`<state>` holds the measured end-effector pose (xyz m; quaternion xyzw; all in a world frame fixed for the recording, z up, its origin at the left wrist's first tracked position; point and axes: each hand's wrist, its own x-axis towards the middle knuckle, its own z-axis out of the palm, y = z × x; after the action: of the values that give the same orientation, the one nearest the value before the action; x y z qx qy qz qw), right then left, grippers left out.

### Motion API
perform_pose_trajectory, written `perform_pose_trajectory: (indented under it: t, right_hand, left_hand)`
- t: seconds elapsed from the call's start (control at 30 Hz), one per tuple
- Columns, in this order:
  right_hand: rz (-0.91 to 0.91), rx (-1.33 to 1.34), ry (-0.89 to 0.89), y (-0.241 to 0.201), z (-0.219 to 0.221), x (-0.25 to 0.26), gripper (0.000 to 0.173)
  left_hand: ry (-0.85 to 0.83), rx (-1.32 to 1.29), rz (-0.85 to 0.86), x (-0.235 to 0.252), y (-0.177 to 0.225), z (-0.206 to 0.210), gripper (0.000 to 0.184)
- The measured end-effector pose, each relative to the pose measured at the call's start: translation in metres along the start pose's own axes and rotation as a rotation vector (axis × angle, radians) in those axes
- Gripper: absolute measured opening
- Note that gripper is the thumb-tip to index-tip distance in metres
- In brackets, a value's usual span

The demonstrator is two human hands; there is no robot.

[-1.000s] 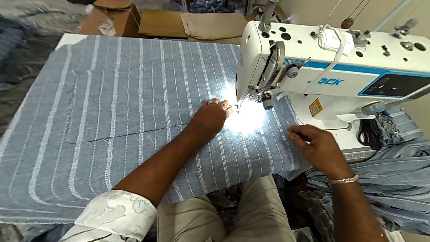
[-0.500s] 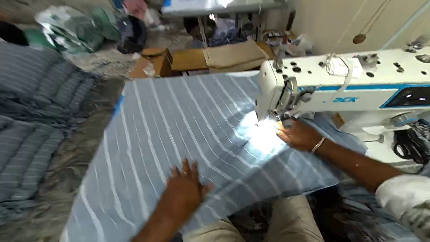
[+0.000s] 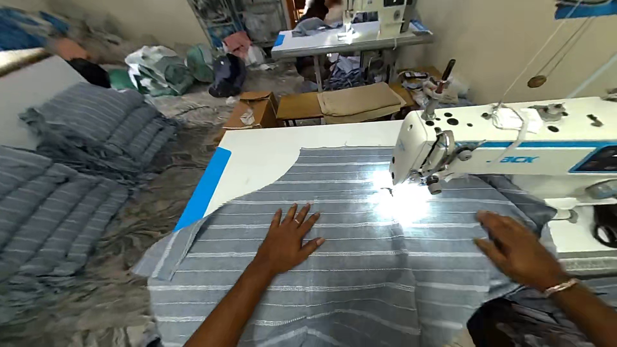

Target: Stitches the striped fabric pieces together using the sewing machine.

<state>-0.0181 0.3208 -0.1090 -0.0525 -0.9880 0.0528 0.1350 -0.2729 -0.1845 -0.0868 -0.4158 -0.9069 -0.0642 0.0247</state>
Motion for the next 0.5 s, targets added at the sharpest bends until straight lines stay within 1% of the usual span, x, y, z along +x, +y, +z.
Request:
perform_pose_trajectory:
  t: [0.03,0.07,0.1,0.13,0.17,0.2,0.27,0.3,0.33,0.37,0.4,0.47,0.5]
  right_hand:
    - [-0.005,-0.049,-0.031,0.031,-0.014,-0.004,0.077]
    - [-0.009,-0.103,-0.035,0.048,-0.028,-0.001,0.077]
    - [-0.007,-0.138,-0.020,0.048,-0.041,0.005,0.072]
    - [0.024,-0.131,-0.009,0.032,-0.050,0.013,0.061]
    - [0.098,-0.062,0.006,0.001,-0.057,0.021,0.051]
    - [0.188,0.036,0.035,-0.040,-0.059,0.031,0.048]
    - [0.325,0.329,0.043,-0.121,-0.050,0.055,0.054]
    - [0.372,0.487,0.018,-0.155,-0.040,0.066,0.062]
    - [0.406,0.591,-0.023,-0.183,-0.029,0.076,0.069]
    - [0.437,0.648,-0.053,-0.205,-0.021,0.081,0.076]
    - [0.457,0.662,-0.053,-0.221,-0.015,0.080,0.078]
    - [0.497,0.622,-0.041,-0.237,-0.007,0.069,0.075]
    - [0.520,0.618,-0.033,-0.240,-0.005,0.057,0.070]
  left_hand:
    - [-0.002,-0.005,-0.007,-0.001,0.001,0.001,0.076]
    - [-0.004,-0.013,-0.015,-0.001,0.001,0.001,0.076]
    - [-0.011,-0.030,-0.022,-0.001,0.000,0.000,0.075]
    - [-0.016,-0.059,-0.025,-0.001,0.000,-0.002,0.071]
    - [-0.016,-0.097,-0.026,0.001,0.001,-0.004,0.065]
    - [-0.005,-0.141,-0.028,0.006,0.004,-0.007,0.058]
    - [0.003,-0.207,-0.048,0.019,0.023,-0.019,0.048]
    - [-0.006,-0.205,-0.061,0.025,0.036,-0.026,0.046]
    - [-0.032,-0.190,-0.069,0.032,0.049,-0.032,0.046]
    - [-0.070,-0.152,-0.073,0.036,0.060,-0.032,0.047]
    - [-0.111,-0.104,-0.077,0.038,0.066,-0.029,0.051]
    - [-0.148,-0.026,-0.086,0.036,0.065,-0.015,0.058]
    - [-0.114,-0.015,-0.075,0.033,0.059,-0.007,0.059]
